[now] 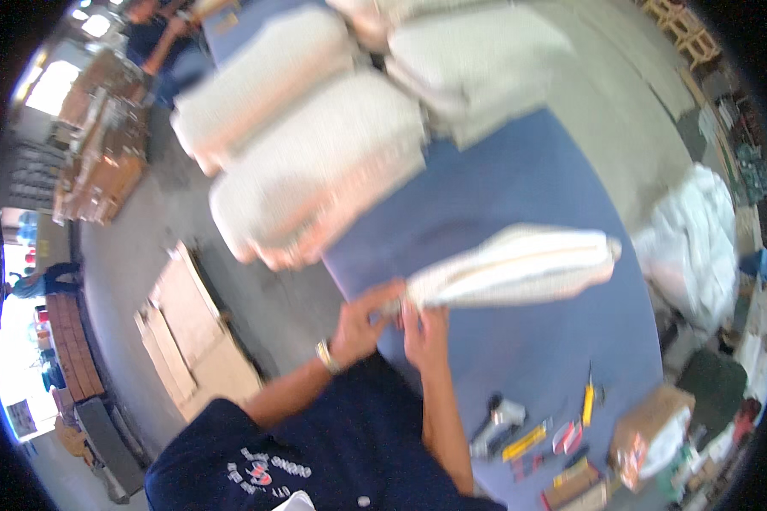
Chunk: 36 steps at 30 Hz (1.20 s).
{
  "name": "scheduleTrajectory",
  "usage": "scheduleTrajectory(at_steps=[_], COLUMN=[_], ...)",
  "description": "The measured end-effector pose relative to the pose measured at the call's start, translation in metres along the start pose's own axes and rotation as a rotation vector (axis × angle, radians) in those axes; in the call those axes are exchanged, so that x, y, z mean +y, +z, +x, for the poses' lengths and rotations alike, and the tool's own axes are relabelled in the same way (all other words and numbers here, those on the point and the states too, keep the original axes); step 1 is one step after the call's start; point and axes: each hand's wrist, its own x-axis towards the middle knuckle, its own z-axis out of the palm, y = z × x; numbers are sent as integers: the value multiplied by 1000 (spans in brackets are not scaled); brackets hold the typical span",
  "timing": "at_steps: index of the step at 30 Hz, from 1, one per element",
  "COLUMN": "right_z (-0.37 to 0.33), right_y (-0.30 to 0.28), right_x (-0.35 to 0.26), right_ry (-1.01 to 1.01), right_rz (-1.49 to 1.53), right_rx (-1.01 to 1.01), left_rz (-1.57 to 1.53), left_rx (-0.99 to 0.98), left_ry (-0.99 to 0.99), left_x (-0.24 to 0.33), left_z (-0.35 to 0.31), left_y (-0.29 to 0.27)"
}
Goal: The person staples fabric onto cushion pads using a pneumatic staple gun. They repeatedly pick up a cushion, align the fabric, and fire staples along the edges. The person also uses a utility knife to trim excess fabric and adjusts the cushion orientation between steps.
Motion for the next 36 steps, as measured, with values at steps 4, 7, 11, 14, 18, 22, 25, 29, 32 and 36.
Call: scheduleTrajectory(at_steps=[4, 7, 11, 14, 18, 22, 25, 29, 32, 36], right_z=[5, 7, 20, 23, 23, 26, 26, 19, 19, 10], right_y=[16, 29, 37, 39, 36, 34, 36, 43, 48, 35], right_x=[22, 25, 24, 27, 29, 29, 32, 41, 50, 47], right_ry=[-145, -208, -247, -246, -288, -297, -314, -308, -359, -332], right_rz=[-39, -103, -184, -178, -168, -114, -91, -117, -101, -154], right_rx=[42, 91, 144, 131, 121, 124, 106, 65, 151, 48], left_rz=[-178, -564, -568, -526, -526, -523, -607, -619, -569, -352], left_rx=[-92, -235, -209, -213, -263, -294, -306, -257, -275, -298], left_ry=[-141, -339, -704, -935, -1058, -1101, -1068, -1035, -956, -751], left_x=[-7, -20, 1, 2, -15, -28, -43, -40, -24, -7], left_z=[5, 9, 27, 41, 41, 40, 32, 25, 30, 28], left_y=[-13, -34, -28, -30, -45, -56, -60, -55, -45, -31])
